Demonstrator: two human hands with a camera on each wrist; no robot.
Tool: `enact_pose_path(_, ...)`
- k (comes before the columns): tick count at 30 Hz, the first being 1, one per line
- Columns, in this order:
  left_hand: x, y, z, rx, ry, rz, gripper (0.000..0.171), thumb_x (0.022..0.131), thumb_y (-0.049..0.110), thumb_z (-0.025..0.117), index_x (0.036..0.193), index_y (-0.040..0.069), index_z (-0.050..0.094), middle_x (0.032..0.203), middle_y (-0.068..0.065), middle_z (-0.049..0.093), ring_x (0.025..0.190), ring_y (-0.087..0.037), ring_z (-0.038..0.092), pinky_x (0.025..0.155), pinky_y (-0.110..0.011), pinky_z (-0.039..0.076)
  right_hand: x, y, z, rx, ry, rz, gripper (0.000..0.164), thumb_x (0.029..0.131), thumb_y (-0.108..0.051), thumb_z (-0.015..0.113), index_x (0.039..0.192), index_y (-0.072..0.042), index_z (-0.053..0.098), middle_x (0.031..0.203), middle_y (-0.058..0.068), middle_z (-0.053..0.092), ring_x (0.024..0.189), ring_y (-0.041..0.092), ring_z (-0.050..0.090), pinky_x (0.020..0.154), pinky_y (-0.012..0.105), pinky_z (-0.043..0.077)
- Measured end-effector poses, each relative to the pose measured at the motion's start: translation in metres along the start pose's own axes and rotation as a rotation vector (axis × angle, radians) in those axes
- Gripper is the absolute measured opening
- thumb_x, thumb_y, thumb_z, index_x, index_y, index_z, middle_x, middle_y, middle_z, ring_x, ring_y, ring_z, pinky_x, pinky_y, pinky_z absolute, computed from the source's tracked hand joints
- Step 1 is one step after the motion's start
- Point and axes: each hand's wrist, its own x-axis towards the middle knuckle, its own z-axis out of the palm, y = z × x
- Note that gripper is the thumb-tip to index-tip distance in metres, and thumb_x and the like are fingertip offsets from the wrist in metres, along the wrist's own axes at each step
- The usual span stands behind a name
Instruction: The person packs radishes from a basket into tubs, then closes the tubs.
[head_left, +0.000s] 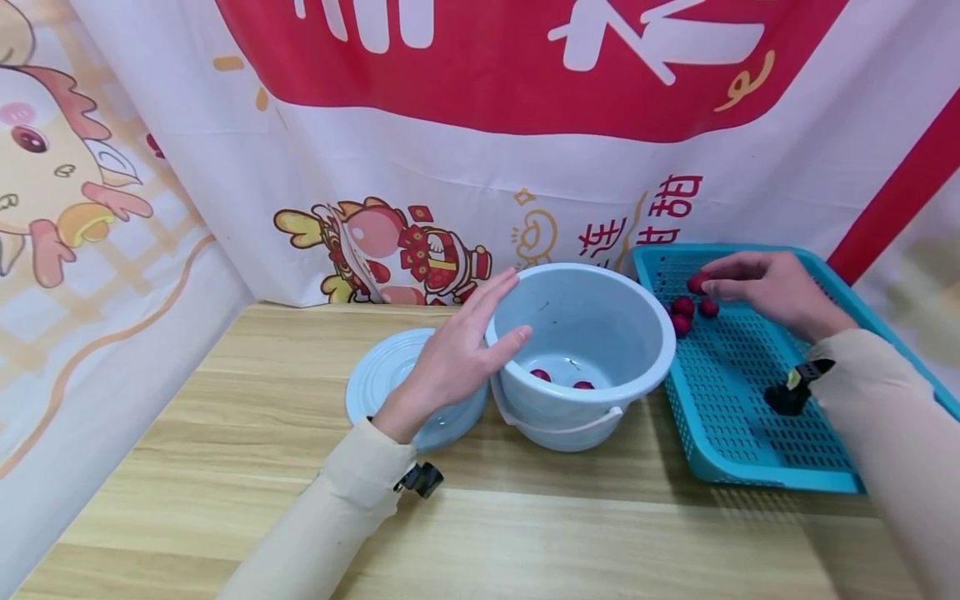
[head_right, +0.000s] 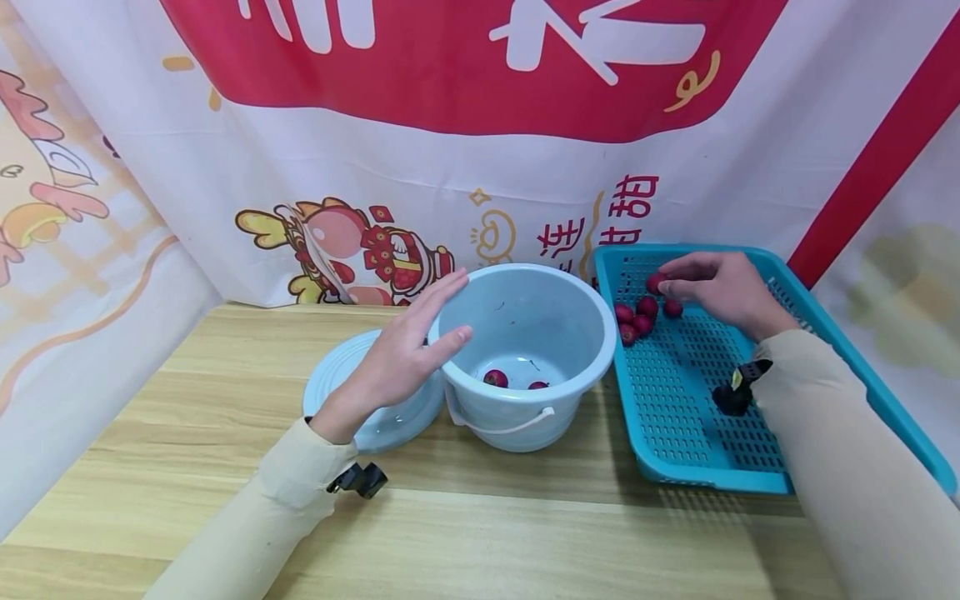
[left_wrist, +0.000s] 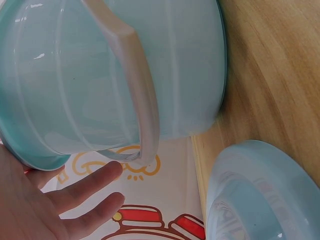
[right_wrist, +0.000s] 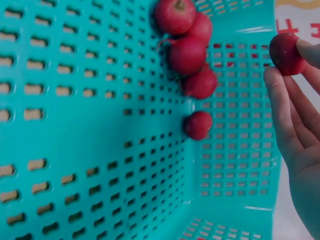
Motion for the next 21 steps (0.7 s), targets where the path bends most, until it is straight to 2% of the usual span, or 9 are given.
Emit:
enact_pose_path(3,0.000,0.000,0.000,-0.001,0.002,-0.001,0.077,0.101,0.062,0.048,0.169,0.032,0.028,0.177,0.021,0.017,0.164,-0.020,0.028,0.123,-0.070,0.034,-0.002,-0.006,0.000,0.014,0.018,-0.016,0.073,0.095,-0.054,0.074,0.154,-0.015,0.053,0.152,0.021,0.056,0.134,0.038,0.051,0.081,0.029,0.062)
enact_pose_path(7,0.000,0.000,0.000,-0.001,0.000,-0.002,0.077,0.102,0.062,0.047,0.169,0.032,0.028,0.177,0.020,0.017,0.164,-0.020,0.028,0.123,-0.069,0.034,-0.006,-0.015,0.001,0.020,0.048,-0.040,0.077,0.091,-0.060,0.075,0.153,-0.018,0.055,0.150,0.016,0.059,0.131,0.032,0.055,0.080,0.026,0.062)
enact_pose_path(14,0.000,0.000,0.001,0.002,0.000,-0.001,0.077,0.102,0.063,0.047,0.169,0.032,0.027,0.177,0.021,0.017,0.164,-0.019,0.028,0.123,-0.069,0.035,-0.013,-0.030,0.003,0.022,0.105,-0.093,0.073,0.090,-0.062,0.074,0.149,-0.023,0.059,0.136,-0.003,0.067,0.115,0.014,0.062,0.077,0.020,0.060)
enact_pose_path(17,0.000,0.000,0.001,0.004,0.002,-0.003,0.077,0.102,0.063,0.047,0.169,0.032,0.027,0.177,0.021,0.017,0.164,-0.019,0.028,0.123,-0.069,0.035,-0.016,-0.035,0.006,0.033,0.124,-0.100,0.074,0.088,-0.063,0.076,0.148,-0.023,0.060,0.133,-0.007,0.067,0.114,0.014,0.062,0.077,0.019,0.060)
enact_pose_path(21,0.000,0.001,0.001,0.004,-0.001,-0.007,0.077,0.101,0.063,0.047,0.169,0.032,0.027,0.177,0.020,0.017,0.164,-0.019,0.028,0.123,-0.069,0.035,-0.019,-0.041,0.008,0.046,0.133,-0.105,0.075,0.087,-0.064,0.076,0.149,-0.025,0.060,0.137,-0.004,0.066,0.119,0.018,0.059,0.077,0.019,0.059)
